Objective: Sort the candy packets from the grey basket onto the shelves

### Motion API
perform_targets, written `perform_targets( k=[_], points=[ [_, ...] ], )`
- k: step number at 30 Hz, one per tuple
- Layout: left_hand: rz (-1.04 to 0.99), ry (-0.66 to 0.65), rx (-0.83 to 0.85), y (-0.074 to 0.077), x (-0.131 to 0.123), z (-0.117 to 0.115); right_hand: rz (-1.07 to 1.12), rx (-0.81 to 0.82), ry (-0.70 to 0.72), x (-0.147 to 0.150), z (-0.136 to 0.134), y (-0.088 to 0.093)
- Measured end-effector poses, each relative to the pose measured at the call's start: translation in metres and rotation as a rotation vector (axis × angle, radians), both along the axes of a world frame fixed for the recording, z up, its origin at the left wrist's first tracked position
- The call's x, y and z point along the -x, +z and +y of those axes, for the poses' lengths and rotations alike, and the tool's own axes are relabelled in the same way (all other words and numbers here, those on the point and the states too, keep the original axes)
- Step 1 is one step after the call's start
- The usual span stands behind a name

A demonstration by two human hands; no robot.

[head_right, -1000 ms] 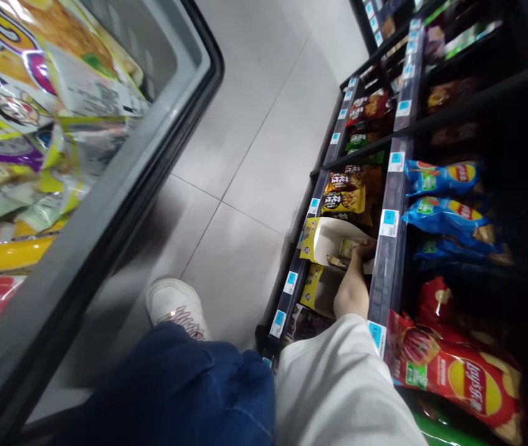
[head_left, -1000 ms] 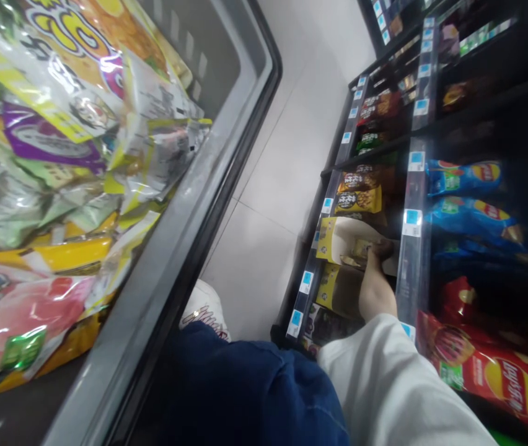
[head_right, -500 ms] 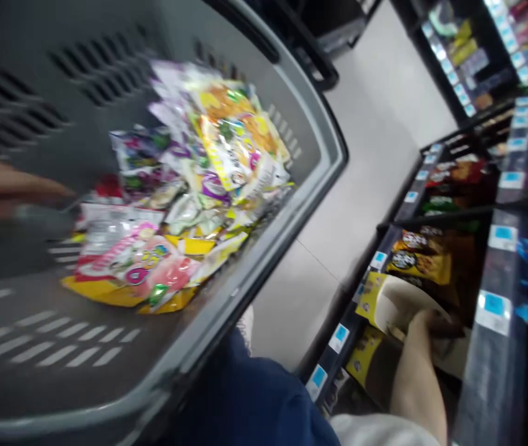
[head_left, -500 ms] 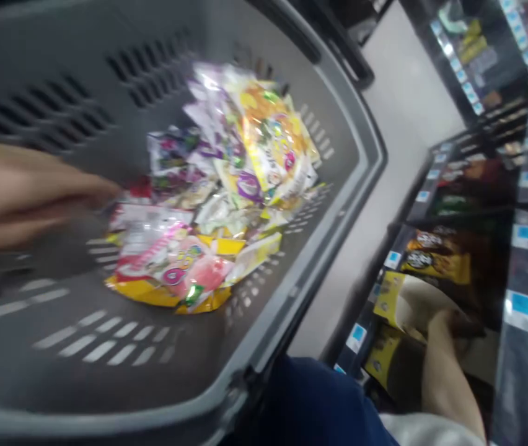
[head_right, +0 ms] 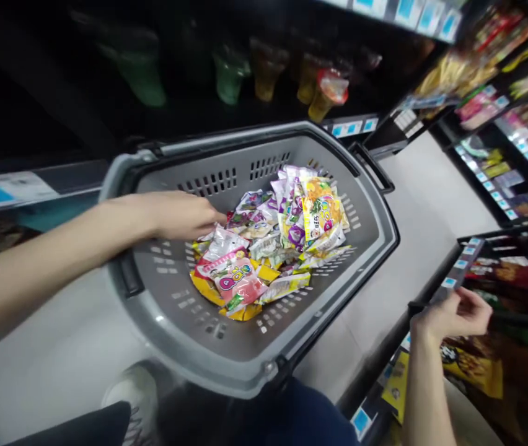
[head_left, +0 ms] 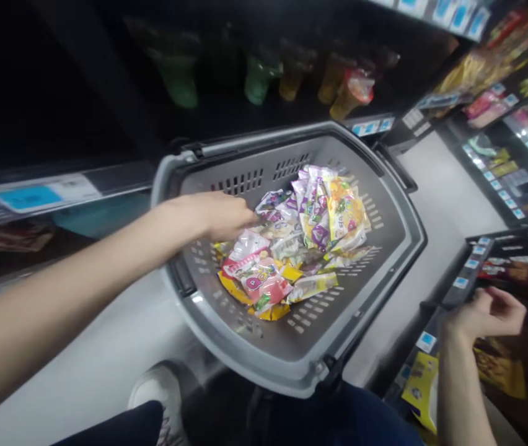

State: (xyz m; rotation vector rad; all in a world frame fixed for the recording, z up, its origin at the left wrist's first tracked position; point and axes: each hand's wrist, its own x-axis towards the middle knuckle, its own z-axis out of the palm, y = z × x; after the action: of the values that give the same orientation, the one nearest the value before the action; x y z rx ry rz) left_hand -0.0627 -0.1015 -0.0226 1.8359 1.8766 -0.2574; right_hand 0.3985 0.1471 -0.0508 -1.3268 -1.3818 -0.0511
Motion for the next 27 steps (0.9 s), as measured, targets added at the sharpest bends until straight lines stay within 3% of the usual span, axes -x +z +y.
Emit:
perform_targets(
  k=[3,5,10,13,15,17,20,24,27],
  points=[
    [-0.007,0.035,-0.023,0.006,-0.002,-0.002,0.204,-0.36,0.262,0.059,-0.004,0.031],
    [-0.002,0.052,-0.026,0.01,-0.004,-0.003,0.193,-0.359,0.461,0.096,-0.014,0.051],
    [0.007,0.069,-0.025,0.019,-0.008,-0.003,-0.115,-0.155,0.979,0.177,-0.053,0.09],
    [0.002,0.062,-0.029,0.021,-0.006,-0.004,-0.582,0.085,1.314,0.228,-0.075,0.106],
    [-0.014,0.049,-0.049,0.022,-0.004,-0.005,-0.954,0.269,1.477,0.266,-0.086,0.107],
    [-0.029,0.051,-0.06,0.022,-0.003,-0.006,-1.29,0.423,1.603,0.304,-0.094,0.095],
    [-0.044,0.077,-0.04,0.023,-0.002,-0.005,-1.655,0.537,1.625,0.347,-0.103,0.054],
    [-0.05,0.056,0.009,0.027,-0.002,-0.004,-1.698,0.529,1.558,0.361,-0.114,-0.014],
    [-0.057,0.062,0.063,0.029,0.001,-0.002,-1.736,0.507,1.561,0.353,-0.121,-0.045]
  ],
)
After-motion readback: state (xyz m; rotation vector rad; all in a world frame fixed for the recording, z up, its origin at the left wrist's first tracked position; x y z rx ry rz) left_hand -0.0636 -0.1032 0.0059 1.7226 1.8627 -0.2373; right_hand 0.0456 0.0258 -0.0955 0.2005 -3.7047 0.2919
